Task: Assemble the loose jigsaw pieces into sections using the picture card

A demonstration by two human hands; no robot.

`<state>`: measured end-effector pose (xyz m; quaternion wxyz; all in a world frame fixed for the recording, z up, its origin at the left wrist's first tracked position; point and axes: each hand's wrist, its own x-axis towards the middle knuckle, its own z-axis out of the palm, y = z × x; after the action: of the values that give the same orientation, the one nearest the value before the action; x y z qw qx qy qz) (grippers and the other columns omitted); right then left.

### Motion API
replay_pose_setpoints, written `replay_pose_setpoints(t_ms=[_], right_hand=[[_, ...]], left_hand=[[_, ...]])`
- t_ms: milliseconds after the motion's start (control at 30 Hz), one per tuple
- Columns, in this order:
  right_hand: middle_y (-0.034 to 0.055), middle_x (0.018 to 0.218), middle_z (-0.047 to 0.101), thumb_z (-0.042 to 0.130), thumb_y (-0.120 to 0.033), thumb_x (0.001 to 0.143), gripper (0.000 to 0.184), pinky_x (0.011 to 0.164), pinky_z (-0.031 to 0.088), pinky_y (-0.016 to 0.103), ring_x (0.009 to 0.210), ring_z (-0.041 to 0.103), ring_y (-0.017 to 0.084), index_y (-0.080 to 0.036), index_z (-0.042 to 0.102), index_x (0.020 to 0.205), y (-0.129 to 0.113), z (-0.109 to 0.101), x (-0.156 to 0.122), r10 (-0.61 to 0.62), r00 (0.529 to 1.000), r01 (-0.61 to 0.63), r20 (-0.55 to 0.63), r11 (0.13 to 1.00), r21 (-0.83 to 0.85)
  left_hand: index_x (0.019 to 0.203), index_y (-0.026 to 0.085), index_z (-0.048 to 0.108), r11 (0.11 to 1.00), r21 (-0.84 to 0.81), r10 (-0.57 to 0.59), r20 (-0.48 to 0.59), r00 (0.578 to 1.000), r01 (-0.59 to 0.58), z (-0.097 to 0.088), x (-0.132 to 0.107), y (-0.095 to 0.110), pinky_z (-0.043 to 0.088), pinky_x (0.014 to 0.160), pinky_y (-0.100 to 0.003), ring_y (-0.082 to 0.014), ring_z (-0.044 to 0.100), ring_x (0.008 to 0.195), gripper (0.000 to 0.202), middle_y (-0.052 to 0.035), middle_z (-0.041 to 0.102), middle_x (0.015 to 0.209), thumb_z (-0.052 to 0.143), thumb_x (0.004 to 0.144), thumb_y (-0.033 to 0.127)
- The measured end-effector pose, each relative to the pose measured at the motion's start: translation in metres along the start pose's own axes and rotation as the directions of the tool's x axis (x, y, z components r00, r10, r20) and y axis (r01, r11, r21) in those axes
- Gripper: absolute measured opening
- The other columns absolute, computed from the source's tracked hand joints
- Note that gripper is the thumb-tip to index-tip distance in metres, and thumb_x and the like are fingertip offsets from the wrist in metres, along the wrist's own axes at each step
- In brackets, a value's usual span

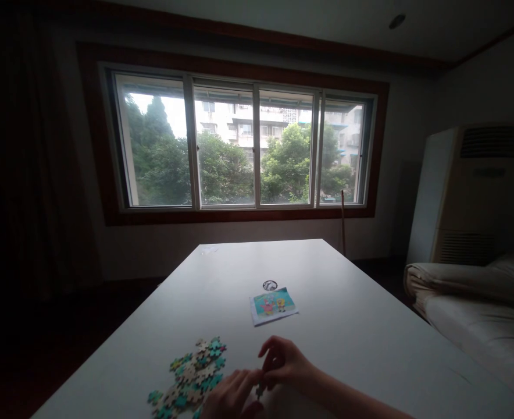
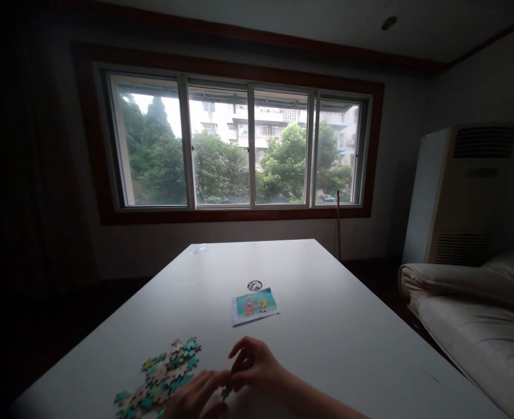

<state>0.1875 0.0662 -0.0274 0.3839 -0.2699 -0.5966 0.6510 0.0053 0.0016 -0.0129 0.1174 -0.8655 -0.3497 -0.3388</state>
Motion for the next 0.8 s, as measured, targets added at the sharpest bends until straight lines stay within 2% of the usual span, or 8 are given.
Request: replay_pose_setpoints(t_ms=[133, 367, 500, 567, 667, 800], right_hand=[[0.0010, 0.060, 0.066, 0.087, -0.032, 0.045, 0.053, 0.052, 0.048, 0.026, 0.052, 0.063, 0.016, -0.013, 0.056, 0.084, -0.0019, 0.0017, -0.0003, 0.011, 1.000, -0.011, 0.001, 1.000, 0.017], [0.0000, 0.055, 0.062, 0.085, -0.039, 0.047, 0.048, 0.052, 0.044, 0.024, 0.050, 0.059, 0.012, -0.010, 0.061, 0.077, -0.0061, 0.0056, -0.0023, 0.021, 1.000, -0.021, 0.020, 1.000, -0.004], [0.0023, 0.061, 0.062, 0.081, -0.045, 0.053, 0.044, 0.055, 0.044, 0.026, 0.054, 0.057, 0.013, -0.009, 0.068, 0.073, -0.0099, 0.0070, -0.0062, 0.058, 0.997, -0.053, 0.042, 0.993, -0.109], [0.0021, 0.060, 0.062, 0.079, -0.049, 0.055, 0.045, 0.056, 0.043, 0.026, 0.054, 0.056, 0.012, -0.009, 0.070, 0.072, -0.0083, 0.0068, -0.0073, 0.048, 0.999, -0.042, 0.024, 0.980, -0.194], [0.0015, 0.058, 0.061, 0.075, -0.053, 0.057, 0.046, 0.055, 0.041, 0.025, 0.054, 0.053, 0.012, -0.009, 0.072, 0.070, -0.0033, 0.0049, -0.0070, 0.001, 1.000, 0.003, 0.011, 0.950, -0.311], [0.0010, 0.057, 0.061, 0.074, -0.053, 0.059, 0.045, 0.053, 0.039, 0.023, 0.053, 0.051, 0.011, -0.010, 0.072, 0.071, -0.0001, 0.0015, -0.0057, -0.033, 0.999, 0.042, 0.032, 0.939, -0.341]], left_hand=[[0.098, 0.024, 0.052, 1.000, 0.015, -0.010, 0.031, 0.999, 0.010, -0.0024, 0.0009, 0.0016, 0.052, 0.054, -0.020, -0.0145, 0.065, 0.063, 0.017, 0.0025, 0.066, 0.075, 0.053, 0.082, 0.018], [0.095, 0.025, 0.051, 0.999, 0.018, -0.047, 0.024, 0.999, 0.046, -0.0040, 0.0001, 0.0048, 0.052, 0.057, -0.021, -0.0149, 0.066, 0.066, 0.016, 0.0023, 0.066, 0.078, 0.051, 0.082, 0.015], [0.087, 0.024, 0.049, 0.998, 0.032, -0.044, -0.024, 0.999, 0.045, -0.0030, -0.0005, 0.0040, 0.050, 0.053, -0.020, -0.0145, 0.065, 0.062, 0.004, 0.0027, 0.064, 0.073, 0.052, 0.084, 0.023], [0.082, 0.024, 0.047, 0.998, 0.041, -0.051, -0.048, 0.998, 0.053, -0.0011, -0.0009, 0.0028, 0.048, 0.049, -0.019, -0.0136, 0.063, 0.058, 0.006, 0.0033, 0.062, 0.069, 0.052, 0.085, 0.025], [0.078, 0.024, 0.045, 0.998, 0.039, -0.046, -0.058, 0.997, 0.048, 0.0017, -0.0014, 0.0018, 0.045, 0.046, -0.017, -0.0121, 0.061, 0.054, 0.007, 0.0041, 0.060, 0.066, 0.050, 0.083, 0.022], [0.081, 0.023, 0.046, 0.998, 0.032, -0.053, -0.026, 0.998, 0.053, 0.0010, -0.0007, 0.0039, 0.045, 0.047, -0.017, -0.0124, 0.061, 0.057, 0.011, 0.0039, 0.061, 0.068, 0.050, 0.078, 0.014]])
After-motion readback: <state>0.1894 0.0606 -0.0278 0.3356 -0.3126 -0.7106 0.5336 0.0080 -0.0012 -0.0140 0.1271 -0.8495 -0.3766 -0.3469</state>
